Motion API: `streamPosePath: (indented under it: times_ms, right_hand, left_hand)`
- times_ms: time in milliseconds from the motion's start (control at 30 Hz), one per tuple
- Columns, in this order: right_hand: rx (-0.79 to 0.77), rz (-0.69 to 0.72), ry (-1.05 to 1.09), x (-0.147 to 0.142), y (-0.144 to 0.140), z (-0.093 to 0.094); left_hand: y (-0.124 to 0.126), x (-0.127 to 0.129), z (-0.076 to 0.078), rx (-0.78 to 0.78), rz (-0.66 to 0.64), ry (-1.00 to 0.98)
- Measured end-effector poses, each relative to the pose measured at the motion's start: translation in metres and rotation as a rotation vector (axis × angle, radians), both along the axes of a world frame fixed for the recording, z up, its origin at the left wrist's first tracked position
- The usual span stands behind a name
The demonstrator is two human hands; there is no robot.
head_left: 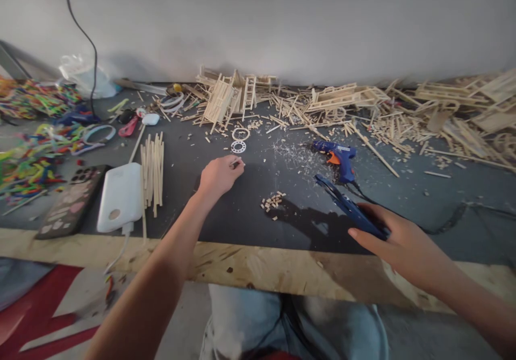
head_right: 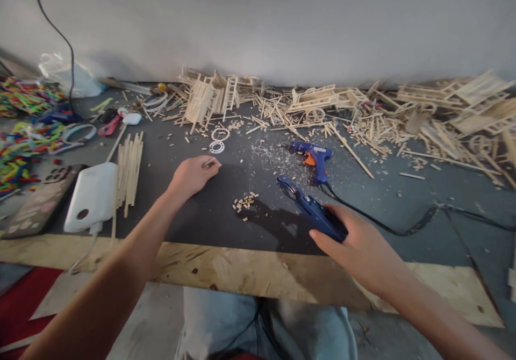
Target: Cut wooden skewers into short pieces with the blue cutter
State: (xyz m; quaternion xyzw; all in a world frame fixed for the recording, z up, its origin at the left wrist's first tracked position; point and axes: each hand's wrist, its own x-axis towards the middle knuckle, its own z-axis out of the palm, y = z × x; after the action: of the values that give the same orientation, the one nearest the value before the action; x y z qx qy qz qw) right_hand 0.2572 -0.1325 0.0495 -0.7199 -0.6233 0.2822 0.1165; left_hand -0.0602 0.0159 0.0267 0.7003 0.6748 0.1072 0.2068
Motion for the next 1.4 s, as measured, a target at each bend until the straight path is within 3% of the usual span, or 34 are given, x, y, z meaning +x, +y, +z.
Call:
streamPosePath:
  times_ms: [67,133,267,333,500,600,800,967,1100,1300,1400]
  right_hand:
    - [0.009,0.031,0.027,0.001,0.001,0.0]
    - [0.005,0.048,0.041,0.002,0.001,0.0]
    - [-0.009,0.036,0.053,0.002,0.0,0.0]
    - [-0.019,0.037,0.077,0.002,0.001,-0.001]
    - [-0.029,0.001,0.128,0.005,0.005,-0.002]
    - [-0.031,0.004,0.123,0.005,0.007,-0.002]
    - [-0.009,0.009,0.099,0.002,0.004,0.0]
    - [-0.009,-0.049,0.064,-0.004,0.004,-0.002]
    - [-0.003,-0.051,0.013,-0.01,0.007,0.001]
    - [-0.043,0.065,0.05,-0.024,-0.001,0.01]
    - [-0.018,0.111,0.078,-0.027,-0.007,0.012]
  left_hand:
    - [-0.004,-0.005,0.004,-0.085,-0.136,-0.073]
    - [-0.004,-0.015,0.008,-0.112,-0.182,-0.138]
    - [0.001,-0.037,0.01,0.118,0.064,-0.103]
    - [-0.006,-0.04,0.008,0.121,0.079,-0.092]
    - [-0.059,-0.015,-0.004,-0.055,-0.174,-0.236]
    - [-0.091,0.009,-0.008,-0.044,-0.256,-0.272]
    - [-0.107,0.034,-0.009,0.047,-0.36,-0.11]
    - [-0.107,0.039,-0.006,0.091,-0.233,-0.14]
    - [-0.118,0.043,0.001,-0.008,-0.085,-0.379]
    - [-0.138,0.055,-0.003,-0.09,-0.03,-0.872]
    - [-0.144,0.053,-0.008,-0.09,0.073,-0.872]
